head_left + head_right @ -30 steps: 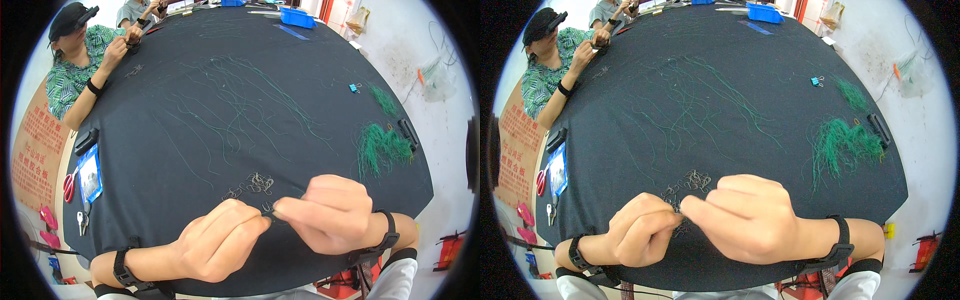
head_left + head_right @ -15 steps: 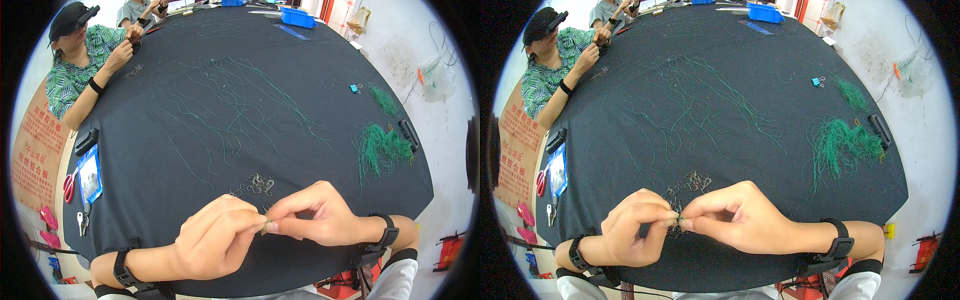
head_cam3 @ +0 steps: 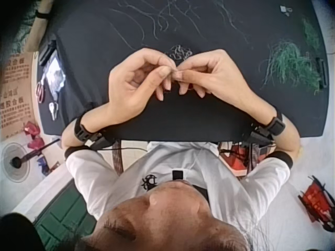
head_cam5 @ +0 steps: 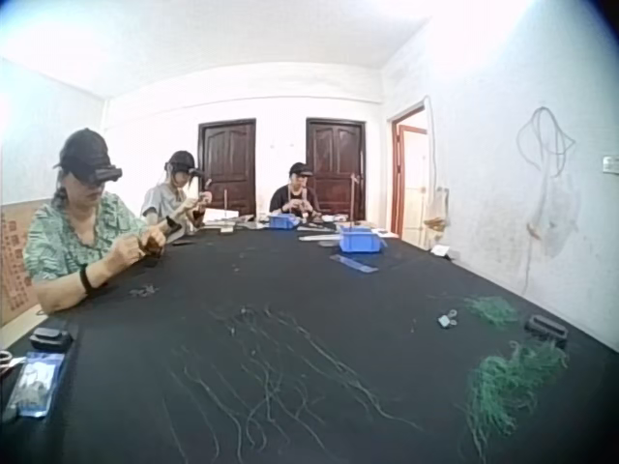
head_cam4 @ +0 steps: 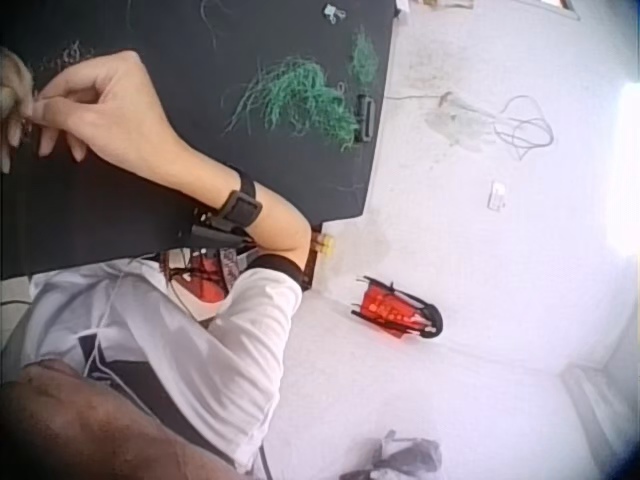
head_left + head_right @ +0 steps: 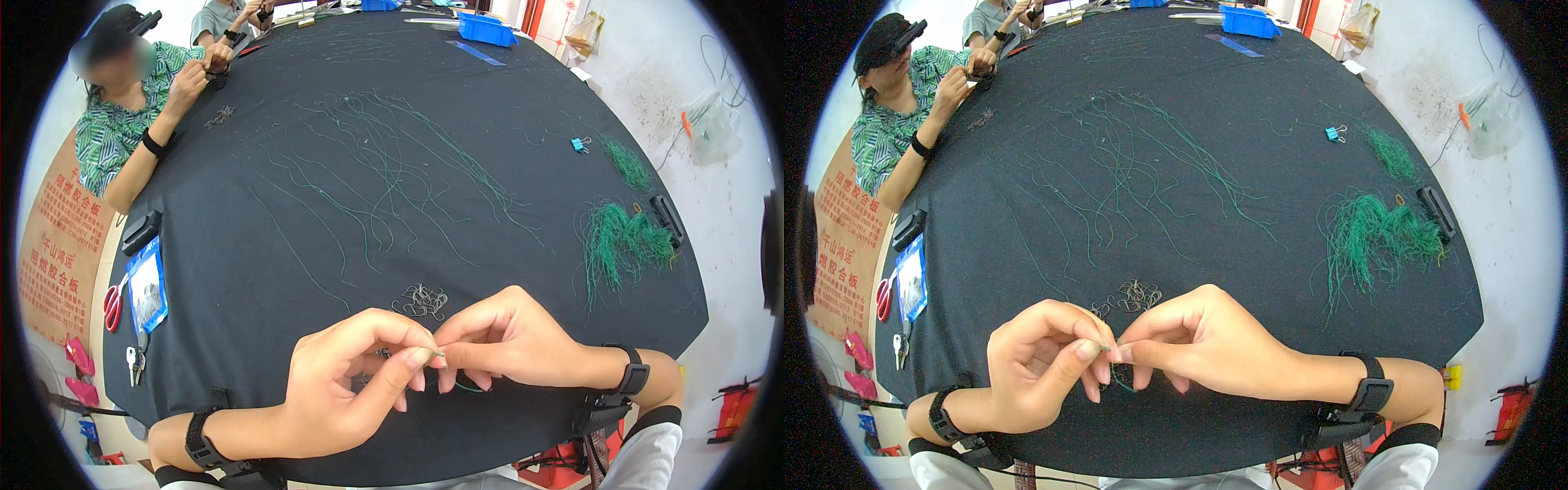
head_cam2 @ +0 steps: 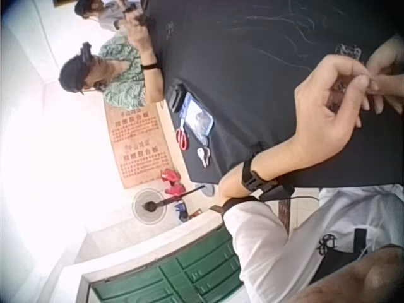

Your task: Tie fishing line to small metal fishing hooks.

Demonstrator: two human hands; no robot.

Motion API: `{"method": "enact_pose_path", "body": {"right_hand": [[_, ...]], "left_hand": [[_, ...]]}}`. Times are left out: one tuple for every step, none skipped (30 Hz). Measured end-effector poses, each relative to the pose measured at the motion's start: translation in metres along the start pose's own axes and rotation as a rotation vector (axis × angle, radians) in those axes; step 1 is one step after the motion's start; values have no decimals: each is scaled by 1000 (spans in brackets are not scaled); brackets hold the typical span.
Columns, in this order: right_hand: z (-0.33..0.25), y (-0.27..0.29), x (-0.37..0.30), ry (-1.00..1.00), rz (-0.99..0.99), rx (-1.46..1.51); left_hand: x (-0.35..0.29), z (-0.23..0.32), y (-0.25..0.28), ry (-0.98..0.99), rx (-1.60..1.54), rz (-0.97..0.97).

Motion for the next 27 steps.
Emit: {"method": "enact_pose_path", "body": {"right_hand": [[-1,1,0,-2,11,-28],[-1,1,-1,-4,23,-56],[-4,5,-2,106,139,-78],[-4,6,-3,216,256,-100],[-6,8,-6,326,373,-123],[-13,12,-9,469,466,-273],[-18,13,-13,487,506,-273],[-20,10,-14,477,428,-298],[-21,6,-17,465,355,-326],[-23,2,-18,431,326,-335],[-22,0,-17,428,317,-357],[-21,0,-17,439,328,-355],[-19,0,-17,449,338,-354],[-19,0,-17,478,345,-355],[-19,1,-16,508,347,-356],[-20,1,-17,538,350,-356],[-20,1,-17,549,346,-346],[-21,2,-17,561,339,-336],[-21,2,-17,573,332,-326],[-21,4,-16,558,320,-287],[-19,6,-15,541,310,-248],[-18,8,-15,524,299,-209],[-17,9,-13,476,276,-155],[-15,9,-12,429,252,-102],[-14,9,-11,382,228,-49],[-14,9,-11,352,207,-30],[-13,10,-11,320,187,-10]], "left_hand": [[0,-1,0,-10,-35,50],[-1,-5,-1,-20,-70,101],[-2,-7,-1,-31,-106,149],[-2,-8,-1,-49,-56,148],[-2,-9,-1,-66,-7,147],[-3,-9,0,-80,48,151],[-3,-8,0,-82,91,155],[-3,-7,1,-84,134,158],[-3,-6,2,-89,174,159],[-3,-5,2,-117,219,153],[-3,-5,2,-144,264,148],[-2,-4,1,-173,306,138],[-1,-3,0,-189,318,128],[0,-2,-1,-205,330,117],[0,-1,-2,-219,347,110],[1,-1,-2,-228,351,75],[1,-2,-1,-237,354,39],[1,-1,-1,-245,360,5],[1,-2,0,-199,337,28],[1,-1,-1,-153,313,51],[1,-2,0,-107,286,72],[1,-2,0,-122,295,61],[2,-1,2,-137,304,51],[2,-1,2,-152,313,41],[2,-1,2,-153,331,46],[2,-1,2,-154,350,51],[1,-1,3,-154,368,56]]}}
Point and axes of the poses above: each hand's wrist, its own x-axis towards the middle knuckle, its own y-axis out of the back of the hand, z = x × y, the point moved 5 cm from there along x, towards the middle knuckle, and after that the axes turned 12 degrees about -y, right-handed, at the moved point
